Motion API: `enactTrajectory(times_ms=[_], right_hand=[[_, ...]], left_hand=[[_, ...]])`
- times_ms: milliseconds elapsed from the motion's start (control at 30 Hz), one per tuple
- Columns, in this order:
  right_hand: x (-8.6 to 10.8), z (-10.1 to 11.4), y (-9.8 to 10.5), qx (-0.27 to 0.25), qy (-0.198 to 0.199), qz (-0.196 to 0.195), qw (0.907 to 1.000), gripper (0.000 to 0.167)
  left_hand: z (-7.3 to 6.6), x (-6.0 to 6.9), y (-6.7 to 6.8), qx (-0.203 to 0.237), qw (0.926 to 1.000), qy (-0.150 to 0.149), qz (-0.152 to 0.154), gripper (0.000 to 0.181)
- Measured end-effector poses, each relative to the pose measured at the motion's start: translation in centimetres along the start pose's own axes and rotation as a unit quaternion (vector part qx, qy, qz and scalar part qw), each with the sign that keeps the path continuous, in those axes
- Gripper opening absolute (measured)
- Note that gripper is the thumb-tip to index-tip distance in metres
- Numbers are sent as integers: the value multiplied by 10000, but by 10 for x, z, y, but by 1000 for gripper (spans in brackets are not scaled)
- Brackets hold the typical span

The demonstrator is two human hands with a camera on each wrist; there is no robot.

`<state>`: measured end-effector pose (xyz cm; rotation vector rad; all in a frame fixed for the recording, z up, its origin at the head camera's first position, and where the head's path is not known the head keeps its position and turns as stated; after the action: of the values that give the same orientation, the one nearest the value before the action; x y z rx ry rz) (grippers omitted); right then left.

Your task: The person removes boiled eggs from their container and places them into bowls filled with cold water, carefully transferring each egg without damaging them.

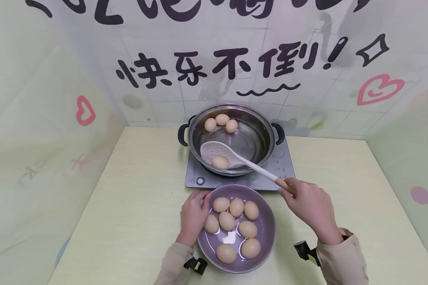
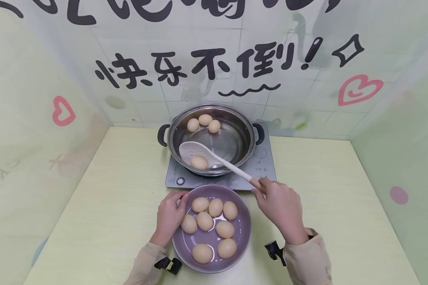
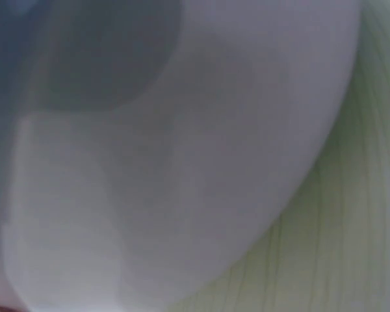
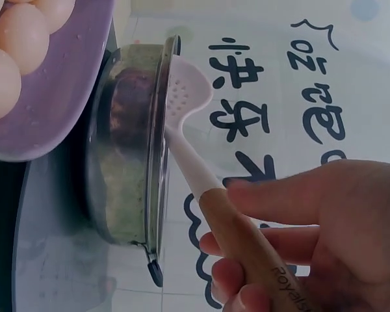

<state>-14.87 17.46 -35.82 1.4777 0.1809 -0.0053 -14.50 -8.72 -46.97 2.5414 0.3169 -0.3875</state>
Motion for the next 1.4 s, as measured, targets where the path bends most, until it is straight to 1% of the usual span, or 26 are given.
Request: enactTrajectory(times_ms=[100, 200, 567, 900, 1067, 1200, 1400], right_hand=[[0, -5, 0, 36, 14, 6, 10000, 18], [0, -9, 1, 59, 35, 13, 10000, 18], [0, -20, -7, -180, 36, 785, 9967, 14], [0, -30, -6, -325, -93, 1173, 9925, 19], [1, -32, -5, -330, -53, 1253, 9916, 22], [3, -36, -2, -307, -93, 1286, 9912, 26], [10, -42, 7, -256, -126, 1270, 9915, 26]], left_hand=[[0, 0, 0, 4, 10000, -24, -18, 11], [0, 0, 0, 16, 10000, -27, -21, 11], [1, 1, -1, -42, 10000, -8, 3, 12], [0, 2, -1, -72, 9999, 115, 43, 13], [-1, 2, 0, -79, 9999, 137, 49, 13], [0, 2, -1, -77, 9999, 116, 87, 13], [-1, 1, -1, -87, 9999, 105, 76, 14]])
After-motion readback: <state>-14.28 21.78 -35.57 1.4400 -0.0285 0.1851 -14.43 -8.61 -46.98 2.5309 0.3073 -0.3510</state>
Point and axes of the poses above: each hand's wrist, its own x-axis away from the middle knuckle, its own y-axis out of the back of the hand, z = x × y, the point moved 7 cm from there along -x, towards the middle knuckle, and after that the axes turned 14 degrees about x, right-handed, at the moved point
